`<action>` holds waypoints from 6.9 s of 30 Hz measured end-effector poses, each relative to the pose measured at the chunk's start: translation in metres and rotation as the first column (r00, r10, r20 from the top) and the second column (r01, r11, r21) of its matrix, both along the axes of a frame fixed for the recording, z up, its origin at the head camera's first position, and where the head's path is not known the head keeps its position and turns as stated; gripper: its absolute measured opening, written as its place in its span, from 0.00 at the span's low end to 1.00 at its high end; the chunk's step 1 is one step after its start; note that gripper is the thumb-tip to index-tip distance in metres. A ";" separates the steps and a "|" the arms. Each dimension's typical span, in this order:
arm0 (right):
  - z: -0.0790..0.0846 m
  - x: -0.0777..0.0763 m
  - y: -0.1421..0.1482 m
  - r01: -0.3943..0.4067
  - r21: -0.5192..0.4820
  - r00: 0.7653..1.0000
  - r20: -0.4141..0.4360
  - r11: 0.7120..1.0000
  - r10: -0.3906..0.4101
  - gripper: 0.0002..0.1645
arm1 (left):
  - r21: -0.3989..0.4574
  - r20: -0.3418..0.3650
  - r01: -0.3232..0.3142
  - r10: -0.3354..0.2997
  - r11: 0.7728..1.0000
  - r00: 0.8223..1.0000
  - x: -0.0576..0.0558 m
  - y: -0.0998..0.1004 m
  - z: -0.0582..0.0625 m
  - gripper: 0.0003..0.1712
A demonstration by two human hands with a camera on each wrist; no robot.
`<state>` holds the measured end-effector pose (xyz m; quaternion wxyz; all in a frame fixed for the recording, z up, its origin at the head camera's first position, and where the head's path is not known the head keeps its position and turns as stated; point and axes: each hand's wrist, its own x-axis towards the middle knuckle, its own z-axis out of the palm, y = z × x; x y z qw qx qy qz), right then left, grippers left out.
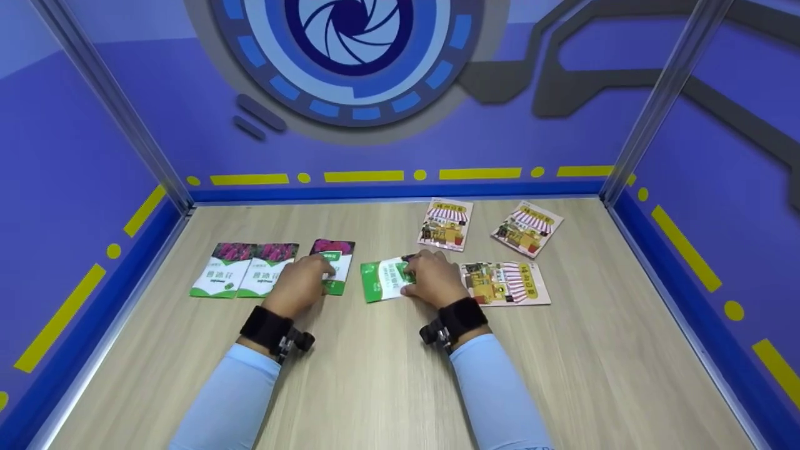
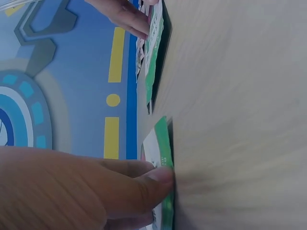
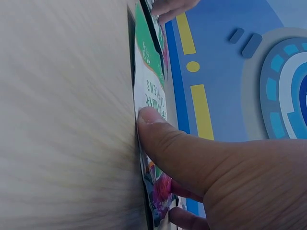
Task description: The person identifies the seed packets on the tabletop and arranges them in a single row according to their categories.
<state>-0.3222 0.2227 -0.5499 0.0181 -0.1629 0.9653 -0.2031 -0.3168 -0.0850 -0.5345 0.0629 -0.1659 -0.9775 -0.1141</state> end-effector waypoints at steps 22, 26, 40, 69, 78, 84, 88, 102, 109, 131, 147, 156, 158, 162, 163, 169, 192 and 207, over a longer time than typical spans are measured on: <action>0.003 0.001 -0.002 0.021 -0.020 1.000 0.004 1.000 -0.021 0.28 | -0.019 0.092 -0.048 0.050 0.999 0.995 -0.001 -0.013 0.001 0.13; 0.004 0.002 -0.002 0.022 -0.019 1.000 0.008 1.000 -0.022 0.29 | -0.004 0.077 -0.054 0.055 0.999 0.996 -0.001 -0.013 0.001 0.13; 0.007 0.005 -0.004 -0.027 0.104 0.999 -0.038 0.994 0.031 0.26 | -0.008 0.093 -0.063 0.063 0.998 0.994 0.002 -0.017 0.001 0.15; 0.012 0.019 -0.038 -0.008 0.189 0.999 -0.029 0.982 0.014 0.29 | -0.036 0.120 -0.058 0.062 0.998 0.991 0.006 -0.017 0.007 0.15; 0.011 0.021 -0.042 -0.035 0.165 0.999 -0.019 0.986 0.038 0.33 | -0.047 0.113 -0.048 0.053 0.998 0.992 0.007 -0.019 0.010 0.14; 0.012 0.020 -0.039 -0.104 0.149 0.994 0.032 0.983 0.100 0.33 | -0.021 0.137 -0.066 0.068 0.998 0.988 0.005 -0.018 0.011 0.15; 0.015 0.020 -0.032 -0.140 0.104 0.989 0.054 0.985 0.135 0.29 | -0.022 0.143 -0.063 0.066 0.998 0.988 0.004 -0.018 0.011 0.13; 0.006 0.020 -0.047 -0.169 0.179 0.985 0.011 0.969 0.170 0.28 | -0.033 0.073 -0.057 0.059 0.998 0.996 0.007 -0.019 0.010 0.09; 0.000 0.019 -0.052 -0.177 0.201 0.983 -0.022 0.964 0.185 0.29 | -0.032 0.106 -0.062 0.065 0.998 0.992 0.006 -0.018 0.011 0.10; -0.005 0.019 -0.062 -0.192 0.243 0.974 -0.075 0.951 0.216 0.28 | -0.040 0.108 -0.049 0.053 0.998 0.993 0.008 -0.010 0.009 0.19; -0.004 0.014 -0.063 -0.193 0.171 0.979 -0.038 0.966 0.202 0.30 | -0.059 0.101 -0.030 0.036 0.998 0.994 0.007 -0.012 0.006 0.20; 0.007 -0.001 -0.022 -0.104 0.066 0.993 -0.054 0.992 0.108 0.35 | 0.051 0.115 0.031 -0.037 0.998 0.993 0.003 -0.014 0.011 0.32; 0.006 -0.005 -0.009 -0.047 0.057 0.996 -0.076 0.997 0.052 0.35 | 0.062 0.103 0.051 -0.057 0.997 0.993 0.003 -0.012 0.012 0.29; 0.002 -0.012 0.015 0.051 0.054 0.992 -0.119 0.997 -0.044 0.36 | 0.026 0.076 0.079 -0.081 0.997 0.994 0.005 -0.006 0.011 0.26; 0.000 -0.013 0.021 0.074 0.055 0.991 -0.115 0.996 -0.067 0.36 | 0.016 0.073 0.087 -0.087 0.996 0.993 0.005 -0.004 0.010 0.25; -0.007 -0.016 0.036 0.137 0.090 0.990 0.022 0.986 -0.139 0.39 | -0.001 0.119 0.153 -0.152 0.988 0.981 0.008 0.009 0.006 0.26; 0.002 -0.007 0.012 -0.036 0.024 0.996 -0.086 0.999 0.038 0.03 | -0.049 0.177 0.184 -0.173 0.982 0.969 0.018 0.021 0.002 0.30; 0.003 -0.003 0.004 -0.150 0.045 0.986 -0.064 0.988 0.152 0.20 | -0.045 0.187 0.158 -0.147 0.986 0.971 0.018 0.025 0.000 0.30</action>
